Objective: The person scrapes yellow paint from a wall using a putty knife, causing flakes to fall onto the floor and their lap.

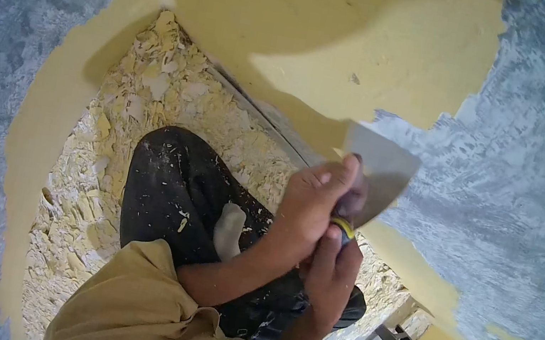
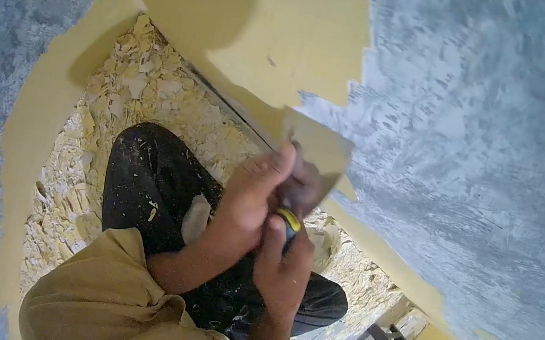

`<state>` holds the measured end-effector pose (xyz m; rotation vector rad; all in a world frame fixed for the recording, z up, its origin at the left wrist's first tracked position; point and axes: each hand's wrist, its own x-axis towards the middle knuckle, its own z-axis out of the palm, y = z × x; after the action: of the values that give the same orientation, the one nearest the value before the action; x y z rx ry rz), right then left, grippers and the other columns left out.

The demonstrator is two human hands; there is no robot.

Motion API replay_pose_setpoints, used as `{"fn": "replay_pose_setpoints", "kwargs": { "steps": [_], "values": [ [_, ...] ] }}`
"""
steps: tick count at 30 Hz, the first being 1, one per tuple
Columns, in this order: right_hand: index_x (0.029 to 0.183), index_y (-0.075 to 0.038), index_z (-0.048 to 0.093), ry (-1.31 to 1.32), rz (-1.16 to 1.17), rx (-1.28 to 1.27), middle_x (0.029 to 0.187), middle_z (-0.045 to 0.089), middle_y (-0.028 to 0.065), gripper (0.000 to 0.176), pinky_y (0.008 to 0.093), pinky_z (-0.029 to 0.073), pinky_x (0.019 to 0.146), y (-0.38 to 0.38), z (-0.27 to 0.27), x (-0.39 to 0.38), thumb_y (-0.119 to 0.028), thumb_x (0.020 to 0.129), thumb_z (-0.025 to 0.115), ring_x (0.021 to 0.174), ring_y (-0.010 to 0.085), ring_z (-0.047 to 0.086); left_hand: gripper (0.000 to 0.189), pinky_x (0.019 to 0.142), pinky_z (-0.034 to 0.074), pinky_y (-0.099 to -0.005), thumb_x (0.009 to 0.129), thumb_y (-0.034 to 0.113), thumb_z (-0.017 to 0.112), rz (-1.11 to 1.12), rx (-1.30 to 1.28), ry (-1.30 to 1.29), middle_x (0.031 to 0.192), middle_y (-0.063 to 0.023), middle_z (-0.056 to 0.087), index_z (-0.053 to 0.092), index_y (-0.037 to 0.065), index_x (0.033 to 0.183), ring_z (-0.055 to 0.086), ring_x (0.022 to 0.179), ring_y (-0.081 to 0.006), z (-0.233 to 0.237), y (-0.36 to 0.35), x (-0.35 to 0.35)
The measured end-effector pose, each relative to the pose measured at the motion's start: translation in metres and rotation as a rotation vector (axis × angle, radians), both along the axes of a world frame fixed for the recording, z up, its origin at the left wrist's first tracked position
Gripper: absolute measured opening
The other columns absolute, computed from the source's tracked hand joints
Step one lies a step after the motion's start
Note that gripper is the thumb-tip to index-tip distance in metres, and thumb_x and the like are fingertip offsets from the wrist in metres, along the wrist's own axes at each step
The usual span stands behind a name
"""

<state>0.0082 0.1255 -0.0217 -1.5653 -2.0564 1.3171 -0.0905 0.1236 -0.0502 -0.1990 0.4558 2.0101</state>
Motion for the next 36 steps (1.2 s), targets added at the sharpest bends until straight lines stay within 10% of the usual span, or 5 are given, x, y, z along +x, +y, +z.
{"fn": "replay_pose_setpoints", "kwargs": {
  "steps": [5,18,27,29,36],
  "values": [
    [0.092,0.004,0.058,-0.019,-0.111,0.037,0.072,0.056,0.0049,0.031,0.0276,0.041,0.059,-0.011,0.013,0.018,-0.024,0.095,0.046,0.066,0.0111,0.047,0.042,0.05,0.034,-0.0207,0.095,0.039,0.044,-0.247,-0.111,0.056,0.063,0.0003,0.049,0.058,0.003,0.079,0.043,0.054,-0.0059,-0.004,0.003,0.027],
    [0.092,0.005,0.058,-0.123,-0.035,0.113,0.072,0.061,0.0178,0.026,0.0353,0.045,0.061,0.002,0.01,0.03,-0.02,0.093,0.049,0.064,0.0218,0.056,0.034,0.05,0.035,-0.0208,0.095,0.03,0.048,-0.149,0.002,-0.1,0.065,-0.0006,0.05,0.058,-0.001,0.086,0.043,0.056,-0.0062,-0.003,0.005,0.038],
    [0.083,0.001,0.057,-0.039,0.104,0.297,0.056,0.051,0.0015,0.031,0.0246,0.034,0.044,0.005,0.005,0.018,-0.025,0.096,0.047,0.049,0.0075,0.045,0.033,0.047,0.034,-0.0192,0.096,0.028,0.049,-0.054,-0.013,-0.061,0.065,0.0003,0.051,0.058,-0.001,0.082,0.042,0.055,-0.0043,-0.001,0.007,0.026],
    [0.097,0.006,0.057,-0.122,0.095,0.156,0.075,0.061,0.0241,0.023,0.0412,0.046,0.064,0.008,0.013,0.007,-0.016,0.092,0.052,0.073,0.0407,0.062,0.035,0.047,0.034,-0.0199,0.095,0.032,0.05,-0.043,0.0,-0.079,0.065,-0.0008,0.052,0.057,0.002,0.08,0.042,0.053,-0.0051,-0.001,0.007,0.02],
    [0.096,0.006,0.057,-0.073,0.113,0.148,0.074,0.061,0.0258,0.026,0.0415,0.046,0.061,0.005,0.014,-0.003,-0.019,0.091,0.054,0.075,0.044,0.061,0.038,0.046,0.035,-0.0202,0.093,0.037,0.051,-0.017,0.063,0.005,0.063,-0.0026,0.052,0.047,0.007,0.069,0.042,0.05,-0.0062,-0.004,0.005,0.01]
  ]
}}
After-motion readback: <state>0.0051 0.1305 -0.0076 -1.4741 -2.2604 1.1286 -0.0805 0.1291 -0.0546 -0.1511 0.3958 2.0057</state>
